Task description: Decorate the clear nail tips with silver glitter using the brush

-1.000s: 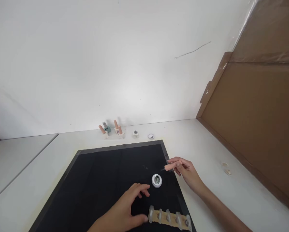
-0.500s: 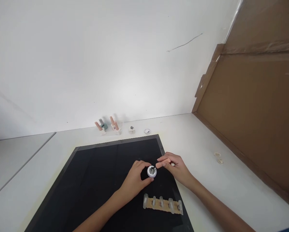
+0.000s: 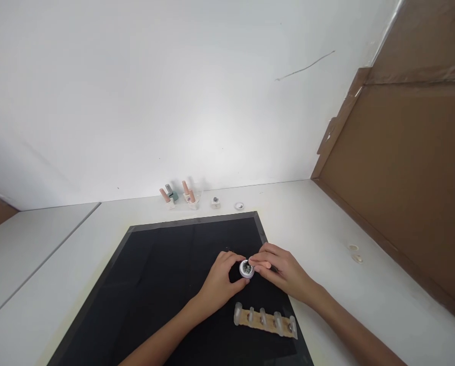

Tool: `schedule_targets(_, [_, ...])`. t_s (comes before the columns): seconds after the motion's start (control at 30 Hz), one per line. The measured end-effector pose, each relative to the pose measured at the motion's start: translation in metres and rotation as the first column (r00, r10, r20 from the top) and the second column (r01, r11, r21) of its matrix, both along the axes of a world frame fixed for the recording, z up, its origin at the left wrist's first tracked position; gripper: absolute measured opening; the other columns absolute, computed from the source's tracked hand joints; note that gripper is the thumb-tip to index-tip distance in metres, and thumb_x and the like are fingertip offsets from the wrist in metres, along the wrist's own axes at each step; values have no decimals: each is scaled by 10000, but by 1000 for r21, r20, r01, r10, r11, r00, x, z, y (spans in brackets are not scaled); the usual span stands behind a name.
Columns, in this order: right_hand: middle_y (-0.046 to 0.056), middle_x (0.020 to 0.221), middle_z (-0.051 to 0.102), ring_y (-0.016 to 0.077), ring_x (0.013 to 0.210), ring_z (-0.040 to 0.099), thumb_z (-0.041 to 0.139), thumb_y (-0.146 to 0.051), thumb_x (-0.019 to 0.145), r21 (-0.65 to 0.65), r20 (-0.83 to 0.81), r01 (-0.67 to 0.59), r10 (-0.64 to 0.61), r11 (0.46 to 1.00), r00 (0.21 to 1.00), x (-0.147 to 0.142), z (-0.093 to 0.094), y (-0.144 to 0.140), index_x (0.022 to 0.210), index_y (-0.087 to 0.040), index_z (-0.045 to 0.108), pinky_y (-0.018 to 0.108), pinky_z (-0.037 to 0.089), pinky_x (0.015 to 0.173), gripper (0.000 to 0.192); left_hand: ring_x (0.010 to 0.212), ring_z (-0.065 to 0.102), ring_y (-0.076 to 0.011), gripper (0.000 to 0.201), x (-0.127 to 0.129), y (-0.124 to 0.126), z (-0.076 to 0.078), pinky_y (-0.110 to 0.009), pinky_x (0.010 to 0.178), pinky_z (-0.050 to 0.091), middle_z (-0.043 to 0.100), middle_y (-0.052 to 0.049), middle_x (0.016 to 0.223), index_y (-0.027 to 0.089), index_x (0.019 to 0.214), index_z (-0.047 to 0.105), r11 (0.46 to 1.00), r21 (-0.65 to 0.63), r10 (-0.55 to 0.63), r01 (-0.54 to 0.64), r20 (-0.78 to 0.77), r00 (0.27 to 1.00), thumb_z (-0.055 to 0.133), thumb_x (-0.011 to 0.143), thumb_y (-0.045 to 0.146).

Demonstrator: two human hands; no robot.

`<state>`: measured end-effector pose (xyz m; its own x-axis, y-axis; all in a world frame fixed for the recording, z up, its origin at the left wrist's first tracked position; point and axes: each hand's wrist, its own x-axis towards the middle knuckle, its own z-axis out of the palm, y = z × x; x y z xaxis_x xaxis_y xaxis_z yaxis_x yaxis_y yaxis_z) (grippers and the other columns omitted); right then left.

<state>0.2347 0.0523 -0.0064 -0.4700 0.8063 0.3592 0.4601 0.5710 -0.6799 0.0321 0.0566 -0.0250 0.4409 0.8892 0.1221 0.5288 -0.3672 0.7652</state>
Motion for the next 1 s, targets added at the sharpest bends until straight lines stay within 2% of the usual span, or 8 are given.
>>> schedule_targets(0.17, [48,843,609,157,731,575,476,-225,928,104,146,4,-19,995,989,0,10,-2,962,-188,610,267,430,620,143,945,529,-226,289,-1,0,-2,-337,835,428,631,-46,966,208,1003,626,1000,15,-12,11,13,1000,666,725,137])
schedule_targets(0.33, [45,799,598,161,708,561,445,-196,922,190,295,-83,24,978,955,-4,21,1,885,-181,578,261,418,592,139,938,531,-234,288,-1,-1,-4,-348,824,433,626,-51,958,208,1003,621,1000,28,-8,8,15,1000,663,722,158])
schedule_targets(0.47, [41,799,592,158,690,546,450,-184,910,198,348,-143,67,970,935,-10,26,5,877,-175,561,263,408,584,116,915,540,-231,260,-3,-6,-2,-337,800,445,621,-49,926,204,965,623,999,40,15,-15,14,1000,660,711,157])
schedule_targets(0.53, [39,803,593,157,699,547,477,-206,907,172,313,-144,84,975,946,-12,27,6,874,-174,567,262,408,589,101,907,545,-228,261,-4,-9,-1,-333,795,448,620,-49,917,201,954,621,998,49,36,-37,14,999,661,701,147])
schedule_targets(0.63, [30,835,598,149,724,552,521,-256,905,64,206,-133,117,989,972,-13,25,6,909,-188,588,251,412,606,95,891,548,-228,254,-6,-14,0,-334,783,451,620,-51,903,195,939,614,995,66,77,-78,14,997,655,695,139])
schedule_targets(0.8, [17,863,597,122,684,525,457,-335,946,-132,25,-119,123,984,992,-15,19,1,944,-217,615,236,411,606,197,868,544,-224,227,-9,-20,2,-335,767,451,618,-41,882,207,911,595,988,99,116,-117,15,993,643,699,141])
schedule_targets(1.0, [36,862,616,154,732,550,405,-394,956,-207,-125,-97,72,974,990,-15,13,-6,954,-213,599,271,432,654,266,916,536,-240,264,-9,-24,5,-353,794,448,603,-47,924,218,930,557,980,145,137,-137,12,990,614,695,113])
